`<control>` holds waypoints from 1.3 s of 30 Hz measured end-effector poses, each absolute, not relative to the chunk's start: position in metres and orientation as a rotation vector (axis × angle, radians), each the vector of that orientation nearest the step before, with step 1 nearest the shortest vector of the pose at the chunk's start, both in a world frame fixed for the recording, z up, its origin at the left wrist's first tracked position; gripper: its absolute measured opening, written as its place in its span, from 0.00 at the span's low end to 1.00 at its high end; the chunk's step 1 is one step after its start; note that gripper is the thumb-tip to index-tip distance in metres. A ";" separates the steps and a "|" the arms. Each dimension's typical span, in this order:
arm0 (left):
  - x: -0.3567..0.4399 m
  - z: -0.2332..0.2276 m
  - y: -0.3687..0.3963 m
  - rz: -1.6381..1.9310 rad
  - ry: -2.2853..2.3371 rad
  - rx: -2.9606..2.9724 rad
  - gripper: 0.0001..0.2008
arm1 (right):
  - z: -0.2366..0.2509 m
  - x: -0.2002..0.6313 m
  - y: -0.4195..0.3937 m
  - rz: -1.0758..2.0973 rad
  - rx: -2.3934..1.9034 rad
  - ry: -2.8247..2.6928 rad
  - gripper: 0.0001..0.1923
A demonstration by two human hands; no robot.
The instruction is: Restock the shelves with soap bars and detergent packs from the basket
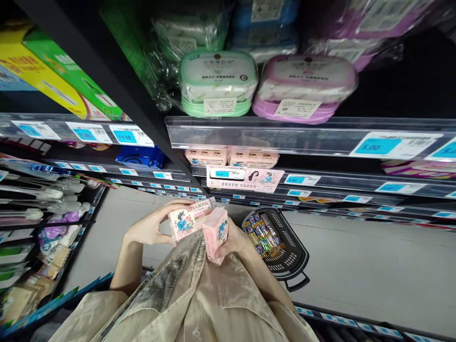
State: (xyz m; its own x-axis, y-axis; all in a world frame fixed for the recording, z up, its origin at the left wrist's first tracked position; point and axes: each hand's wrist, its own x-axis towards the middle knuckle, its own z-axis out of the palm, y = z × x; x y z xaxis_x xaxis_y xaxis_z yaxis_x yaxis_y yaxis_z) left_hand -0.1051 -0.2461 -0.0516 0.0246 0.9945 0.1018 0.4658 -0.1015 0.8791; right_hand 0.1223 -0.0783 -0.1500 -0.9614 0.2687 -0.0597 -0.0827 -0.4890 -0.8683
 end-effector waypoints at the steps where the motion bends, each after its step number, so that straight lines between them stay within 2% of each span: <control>1: -0.106 -0.047 -0.249 0.908 1.529 1.647 0.45 | -0.147 0.123 -0.077 2.511 -0.261 -1.501 0.58; 3: -0.106 -0.038 -0.249 0.695 1.611 1.666 0.53 | -0.139 0.124 -0.073 2.453 -0.271 -1.581 0.55; 6: -0.097 -0.023 -0.239 0.494 1.799 1.724 0.53 | -0.126 0.127 -0.070 2.307 -0.318 -1.646 0.52; 11: -0.069 0.002 -0.207 0.293 2.122 1.911 0.35 | -0.107 0.134 -0.073 2.012 -0.376 -1.699 0.48; 14: -0.054 0.012 -0.188 0.241 2.146 2.091 0.31 | -0.099 0.136 -0.075 1.806 -0.387 -1.788 0.45; 20: -0.042 0.005 -0.166 0.407 2.078 2.339 0.28 | -0.091 0.136 -0.073 1.572 -0.343 -1.838 0.44; 24: -0.047 -0.009 -0.159 0.753 2.152 2.455 0.26 | -0.087 0.138 -0.064 1.608 -0.416 -1.772 0.42; 28: -0.055 -0.016 -0.146 1.055 2.278 2.522 0.30 | -0.086 0.138 -0.052 1.594 -0.514 -1.699 0.45; 33: -0.073 -0.022 -0.118 1.067 2.374 2.564 0.27 | -0.082 0.137 -0.045 1.672 -0.397 -1.654 0.41; 39: -0.089 -0.036 -0.096 1.091 2.373 2.589 0.21 | -0.090 0.140 -0.052 1.736 -0.483 -1.633 0.39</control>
State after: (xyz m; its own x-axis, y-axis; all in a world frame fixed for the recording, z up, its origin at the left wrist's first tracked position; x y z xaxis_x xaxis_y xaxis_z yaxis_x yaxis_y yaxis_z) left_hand -0.0895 -0.0961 -0.0357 0.0622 0.6932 0.7181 0.9963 -0.0856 -0.0037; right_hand 0.1405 -0.0519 -0.0903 -0.6890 0.6999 0.1882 -0.2304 0.0347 -0.9725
